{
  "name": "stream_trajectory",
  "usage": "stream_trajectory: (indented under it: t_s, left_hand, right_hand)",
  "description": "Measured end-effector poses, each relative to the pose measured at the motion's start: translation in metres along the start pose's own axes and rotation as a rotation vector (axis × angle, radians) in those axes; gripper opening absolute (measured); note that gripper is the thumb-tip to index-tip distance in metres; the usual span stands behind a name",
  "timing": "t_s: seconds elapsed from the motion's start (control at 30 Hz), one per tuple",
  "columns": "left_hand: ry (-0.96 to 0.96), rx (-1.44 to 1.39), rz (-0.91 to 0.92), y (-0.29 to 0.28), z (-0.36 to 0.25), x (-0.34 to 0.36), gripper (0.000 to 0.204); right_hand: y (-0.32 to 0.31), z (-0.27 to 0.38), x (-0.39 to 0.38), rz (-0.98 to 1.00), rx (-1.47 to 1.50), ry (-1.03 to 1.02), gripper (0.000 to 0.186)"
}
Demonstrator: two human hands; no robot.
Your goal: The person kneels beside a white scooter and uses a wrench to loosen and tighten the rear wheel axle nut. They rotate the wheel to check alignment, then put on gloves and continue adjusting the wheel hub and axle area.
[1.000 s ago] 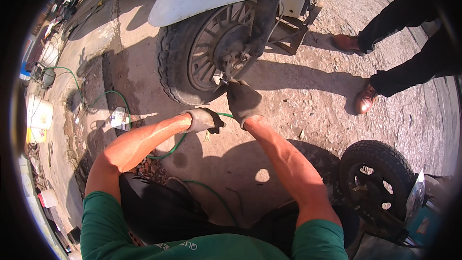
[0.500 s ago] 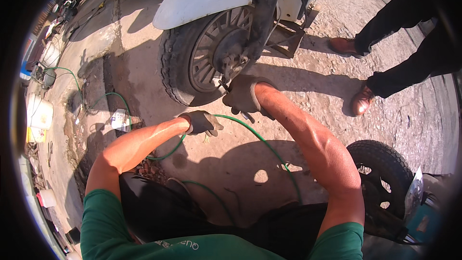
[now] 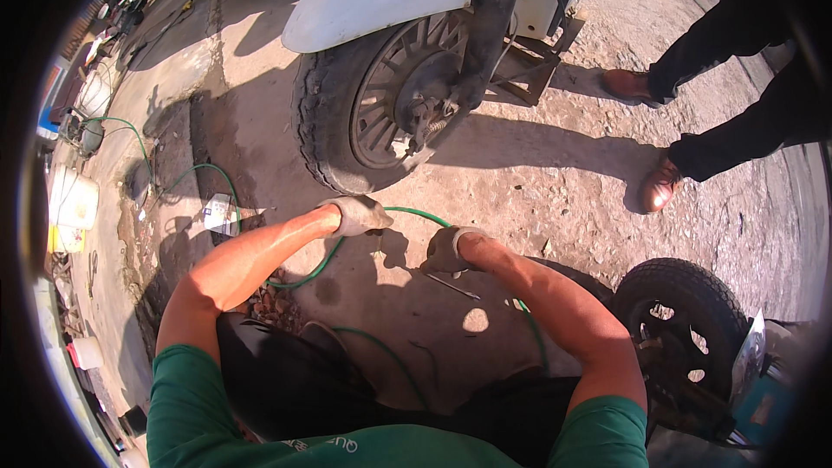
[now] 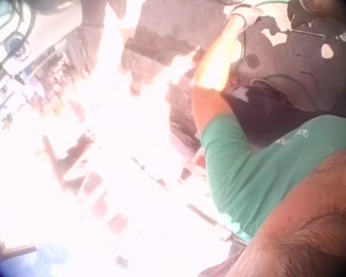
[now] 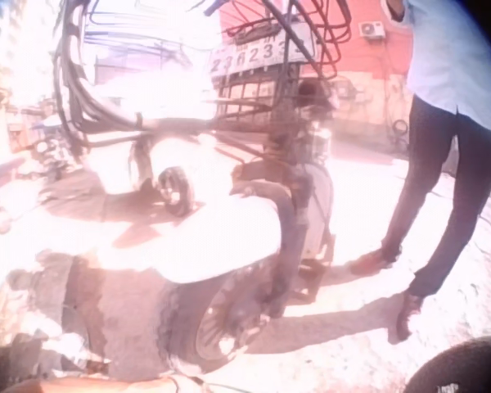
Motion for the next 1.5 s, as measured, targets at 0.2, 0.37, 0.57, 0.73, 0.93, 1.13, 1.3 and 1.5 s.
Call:
stream_trajectory:
  t_s: [0.2,0.37,0.57,0.73,0.93,1.13,1.3,1.5]
  left_hand:
    - [-0.261,-0.285,-0.011,0.011,0.020,-0.004,0.043]
    - [-0.168,-0.321,-0.071,0.017,0.019,0.006,0.046]
    - [-0.085,-0.102,-0.029,0.018,0.019,0.016,0.045]
    - [-0.091,-0.141,-0.009,0.023,0.025,0.021,0.046]
    - [0.043,0.169,0.026,-0.021,-0.030,-0.023,0.046]
    - [0.259,0.427,-0.232,-0.123,-0.167,-0.121,0.045]
    - [0.473,0.963,-0.896,-0.198,-0.197,-0.064,0.041]
    - [0.474,1.337,-0.816,-0.195,-0.179,-0.022,0.020]
  right_hand:
    - [-0.048,-0.007,0.026,-0.372,1.699,-0.498,0.039]
    - [-0.033,0.007,0.047,-0.299,1.899,-0.683,0.041]
    - [-0.029,0.015,0.061,-0.372,1.959,-0.740,0.043]
    - [-0.031,0.027,0.045,-0.668,1.791,-0.412,0.041]
    - [-0.035,0.052,0.026,-1.001,1.706,0.019,0.045]
    - [-0.034,0.051,0.032,-1.051,1.639,0.100,0.052]
    - [-0.035,0.045,0.026,-0.973,1.633,-0.266,0.039]
    - [-0.028,0.040,0.030,-0.674,2.032,-0.413,0.036]
Point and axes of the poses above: each hand's wrist, its own x-axis towards the middle knuckle, its own y-axis out of the palm, z = x × y, the point moved 1 cm from there along x, towards the middle knuckle, and after that the axes turned 11 degrees about -z, right-handed, at the moved point
